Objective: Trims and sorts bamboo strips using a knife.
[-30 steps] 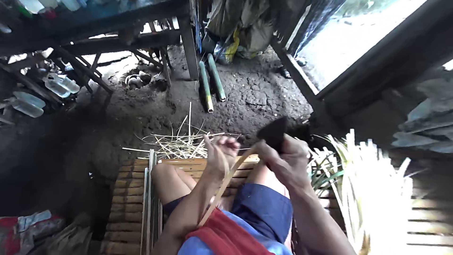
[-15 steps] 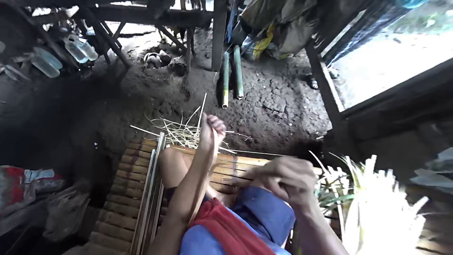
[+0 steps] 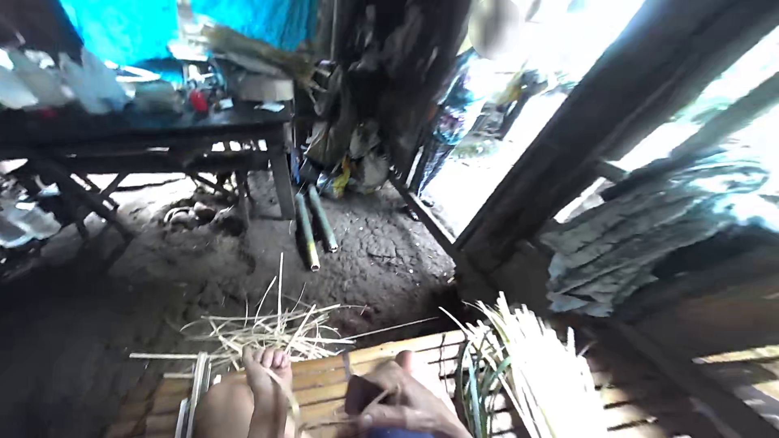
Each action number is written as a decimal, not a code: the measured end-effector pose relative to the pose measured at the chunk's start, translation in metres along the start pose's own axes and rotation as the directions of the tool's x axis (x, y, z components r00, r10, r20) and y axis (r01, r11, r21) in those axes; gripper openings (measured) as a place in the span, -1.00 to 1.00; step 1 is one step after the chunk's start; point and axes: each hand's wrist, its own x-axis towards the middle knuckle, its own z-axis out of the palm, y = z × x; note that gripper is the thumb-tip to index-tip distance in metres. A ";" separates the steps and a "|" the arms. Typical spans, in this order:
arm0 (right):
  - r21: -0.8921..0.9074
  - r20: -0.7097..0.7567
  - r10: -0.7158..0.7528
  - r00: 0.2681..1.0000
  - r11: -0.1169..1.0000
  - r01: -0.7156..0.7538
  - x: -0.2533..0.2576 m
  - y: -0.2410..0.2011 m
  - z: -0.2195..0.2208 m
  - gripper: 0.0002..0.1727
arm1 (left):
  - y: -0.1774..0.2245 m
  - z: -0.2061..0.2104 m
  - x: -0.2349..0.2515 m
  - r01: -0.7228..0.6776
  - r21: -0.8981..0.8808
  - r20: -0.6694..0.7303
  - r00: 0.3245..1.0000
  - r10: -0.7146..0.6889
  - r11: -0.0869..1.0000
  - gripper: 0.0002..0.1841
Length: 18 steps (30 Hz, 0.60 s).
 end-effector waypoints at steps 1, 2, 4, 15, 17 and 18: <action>-0.048 -0.075 0.049 0.996 0.997 -0.053 0.003 0.006 0.002 -0.62 | -0.001 0.003 -0.008 0.039 0.076 0.062 0.997 -0.044 0.996 -0.34; -0.110 -0.176 0.094 0.980 0.987 -0.115 0.008 0.013 0.004 -0.62 | -0.002 0.003 -0.023 0.091 0.196 0.185 0.974 -0.128 0.976 -0.32; -0.149 -0.381 0.146 0.913 0.965 -0.217 0.018 0.027 0.003 -0.63 | -0.004 0.000 -0.054 0.196 0.394 0.389 0.850 -0.356 0.898 -0.27; 0.054 -0.154 0.189 0.970 0.982 -0.183 -0.015 0.007 0.010 -0.64 | 0.009 -0.054 -0.032 -0.111 0.213 0.189 0.979 0.071 0.971 -0.34; 0.006 -0.227 0.251 0.941 0.967 -0.256 -0.014 0.010 0.003 -0.65 | 0.008 -0.053 -0.026 -0.092 0.246 0.094 0.993 0.071 0.965 -0.36; -0.052 -0.270 0.282 0.921 0.950 -0.306 -0.009 0.012 0.002 -0.63 | 0.004 -0.049 -0.033 -0.033 0.338 0.135 0.991 -0.014 0.941 -0.38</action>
